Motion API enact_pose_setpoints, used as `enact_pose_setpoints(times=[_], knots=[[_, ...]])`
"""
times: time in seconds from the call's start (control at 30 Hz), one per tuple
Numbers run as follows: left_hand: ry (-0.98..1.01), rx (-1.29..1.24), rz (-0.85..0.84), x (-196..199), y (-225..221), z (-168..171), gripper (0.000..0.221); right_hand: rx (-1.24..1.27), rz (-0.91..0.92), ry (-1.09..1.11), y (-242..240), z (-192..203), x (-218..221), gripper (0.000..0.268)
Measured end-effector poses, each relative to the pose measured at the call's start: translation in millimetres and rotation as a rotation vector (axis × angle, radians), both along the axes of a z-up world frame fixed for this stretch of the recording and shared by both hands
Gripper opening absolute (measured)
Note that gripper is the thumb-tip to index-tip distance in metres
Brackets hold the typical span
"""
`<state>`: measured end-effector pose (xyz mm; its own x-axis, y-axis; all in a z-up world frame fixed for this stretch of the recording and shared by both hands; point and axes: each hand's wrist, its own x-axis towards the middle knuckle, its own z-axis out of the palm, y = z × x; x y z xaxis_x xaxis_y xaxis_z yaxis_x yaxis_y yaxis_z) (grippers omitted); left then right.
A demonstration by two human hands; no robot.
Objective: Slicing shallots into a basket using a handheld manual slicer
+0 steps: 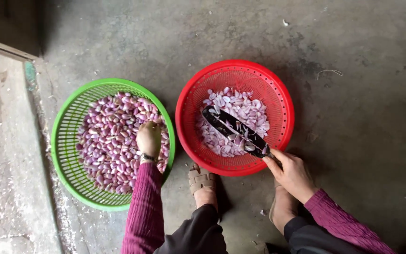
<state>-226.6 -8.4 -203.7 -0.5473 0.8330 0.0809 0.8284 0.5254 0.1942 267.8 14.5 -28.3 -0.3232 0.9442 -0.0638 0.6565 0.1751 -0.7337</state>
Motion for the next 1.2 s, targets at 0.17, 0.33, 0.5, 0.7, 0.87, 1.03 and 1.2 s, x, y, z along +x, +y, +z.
enact_pose_setpoints(times=[0.17, 0.33, 0.5, 0.7, 0.87, 1.03, 1.2], knots=[[-0.970, 0.592, 0.257, 85.0, -1.5, 153.2, 0.031, 0.002, 0.021, -0.004, -0.5, 4.4, -2.3, 0.032], [-1.478, 0.576, 0.337, 170.2, 7.5, 228.6, 0.012, 0.100, 0.101, 0.095, -0.2, 10.3, -19.4, 0.027], [-1.809, 0.441, 0.425, 212.4, 5.0, 210.4, 0.009, 0.188, 0.124, 0.110, 2.1, 4.2, -16.7, 0.028], [-1.971, 0.415, 0.462, 215.1, -1.3, 165.8, 0.005, 0.199, 0.145, 0.097, 6.1, 17.9, -9.9, 0.028], [-1.996, 0.502, 0.440, 220.0, 17.9, 204.5, 0.007, 0.165, 0.154, 0.098, 3.2, 32.5, -9.1, 0.028], [-2.004, 0.367, 0.477, 237.5, -1.7, 175.2, 0.002, 0.135, 0.127, 0.071, 9.5, 15.4, -5.0, 0.030], [-1.978, 0.331, 0.494, 235.2, 6.9, 192.9, 0.004, 0.086, 0.119, 0.103, 6.4, 17.1, -5.6, 0.030]])
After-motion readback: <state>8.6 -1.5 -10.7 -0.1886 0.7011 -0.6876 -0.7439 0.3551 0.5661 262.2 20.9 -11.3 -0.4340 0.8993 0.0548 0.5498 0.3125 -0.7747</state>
